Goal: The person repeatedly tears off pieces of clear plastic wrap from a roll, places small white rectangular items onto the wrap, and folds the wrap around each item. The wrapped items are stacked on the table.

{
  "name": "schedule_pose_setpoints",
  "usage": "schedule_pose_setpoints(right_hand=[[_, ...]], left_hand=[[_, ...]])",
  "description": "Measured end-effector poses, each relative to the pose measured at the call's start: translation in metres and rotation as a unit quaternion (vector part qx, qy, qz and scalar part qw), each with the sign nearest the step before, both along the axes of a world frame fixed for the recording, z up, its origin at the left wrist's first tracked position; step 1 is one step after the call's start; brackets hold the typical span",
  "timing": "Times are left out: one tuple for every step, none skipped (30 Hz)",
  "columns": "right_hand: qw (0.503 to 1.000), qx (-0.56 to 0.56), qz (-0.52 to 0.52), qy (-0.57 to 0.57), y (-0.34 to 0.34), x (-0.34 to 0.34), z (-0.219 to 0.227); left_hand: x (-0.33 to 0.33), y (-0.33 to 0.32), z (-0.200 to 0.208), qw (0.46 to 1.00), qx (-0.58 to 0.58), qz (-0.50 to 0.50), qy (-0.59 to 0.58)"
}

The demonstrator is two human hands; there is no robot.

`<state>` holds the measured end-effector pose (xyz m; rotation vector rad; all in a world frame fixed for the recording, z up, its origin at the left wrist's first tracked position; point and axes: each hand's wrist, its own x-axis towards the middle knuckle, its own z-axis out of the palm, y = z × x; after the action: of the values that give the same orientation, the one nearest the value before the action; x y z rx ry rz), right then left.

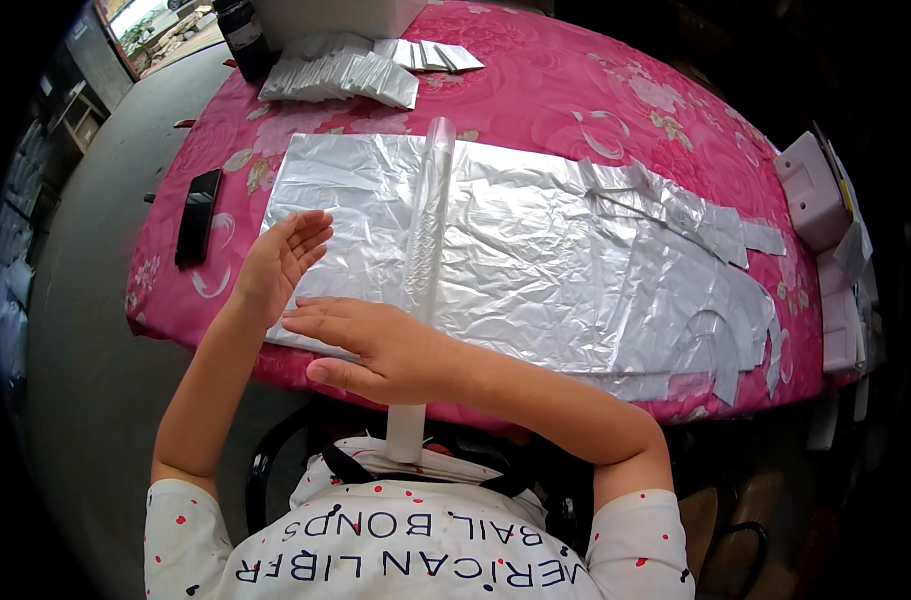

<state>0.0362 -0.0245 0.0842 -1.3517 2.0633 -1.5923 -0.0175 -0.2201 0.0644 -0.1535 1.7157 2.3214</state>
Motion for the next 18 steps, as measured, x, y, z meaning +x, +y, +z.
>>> schedule_pose_setpoints(right_hand=[[0.999, -0.008, -0.015, 0.032, 0.006, -0.003, 0.005], [0.997, -0.016, -0.030, 0.065, 0.013, -0.007, 0.009], [0.992, -0.004, -0.078, 0.101, 0.019, -0.012, 0.007], [0.984, 0.028, -0.105, 0.140, 0.027, -0.021, 0.004], [0.971, 0.068, -0.129, 0.191, 0.033, -0.030, -0.004], [0.962, 0.107, -0.133, 0.214, 0.035, -0.037, -0.011], [0.953, 0.136, -0.128, 0.239, 0.035, -0.043, -0.018], [0.942, 0.164, -0.124, 0.264, 0.031, -0.049, -0.024], [0.937, 0.176, -0.117, 0.277, 0.025, -0.054, -0.032], [0.932, 0.189, -0.109, 0.289, 0.018, -0.059, -0.039], [0.927, 0.201, -0.102, 0.301, 0.010, -0.064, -0.045], [0.926, 0.197, -0.090, 0.309, -0.003, -0.068, -0.052], [0.923, 0.198, -0.083, 0.320, -0.014, -0.075, -0.055], [0.920, 0.199, -0.075, 0.330, -0.025, -0.080, -0.059], [0.926, 0.181, -0.072, 0.323, -0.039, -0.085, -0.062], [0.927, 0.184, -0.078, 0.318, -0.054, -0.087, -0.063], [0.928, 0.187, -0.084, 0.312, -0.070, -0.088, -0.063], [0.929, 0.189, -0.087, 0.306, -0.087, -0.086, -0.064]], left_hand=[[0.012, -0.015, -0.002, 1.000, -0.012, 0.007, -0.001], [0.024, -0.029, -0.004, 1.000, -0.025, 0.013, -0.003], [0.039, -0.045, -0.005, 0.999, -0.043, 0.021, -0.009], [0.052, -0.057, -0.007, 0.998, -0.059, 0.023, -0.014], [0.064, -0.065, -0.009, 0.997, -0.076, 0.025, -0.019], [0.077, -0.070, -0.010, 0.995, -0.092, 0.031, -0.024], [0.087, -0.074, -0.013, 0.993, -0.107, 0.034, -0.029], [0.096, -0.077, -0.016, 0.991, -0.123, 0.037, -0.035], [0.104, -0.076, -0.017, 0.989, -0.139, 0.030, -0.043], [0.111, -0.074, -0.019, 0.988, -0.150, 0.025, -0.032], [0.117, -0.071, -0.022, 0.987, -0.161, 0.019, -0.021], [0.127, -0.070, -0.022, 0.984, -0.177, 0.017, -0.013], [0.134, -0.065, -0.023, 0.984, -0.178, 0.021, -0.001], [0.140, -0.061, -0.023, 0.982, -0.186, 0.033, 0.000], [0.144, -0.059, -0.024, 0.977, -0.207, 0.041, -0.004], [0.147, -0.056, -0.025, 0.973, -0.228, 0.047, -0.007], [0.149, -0.055, -0.025, 0.968, -0.244, 0.054, -0.012], [0.151, -0.054, -0.025, 0.958, -0.283, 0.055, -0.005]])
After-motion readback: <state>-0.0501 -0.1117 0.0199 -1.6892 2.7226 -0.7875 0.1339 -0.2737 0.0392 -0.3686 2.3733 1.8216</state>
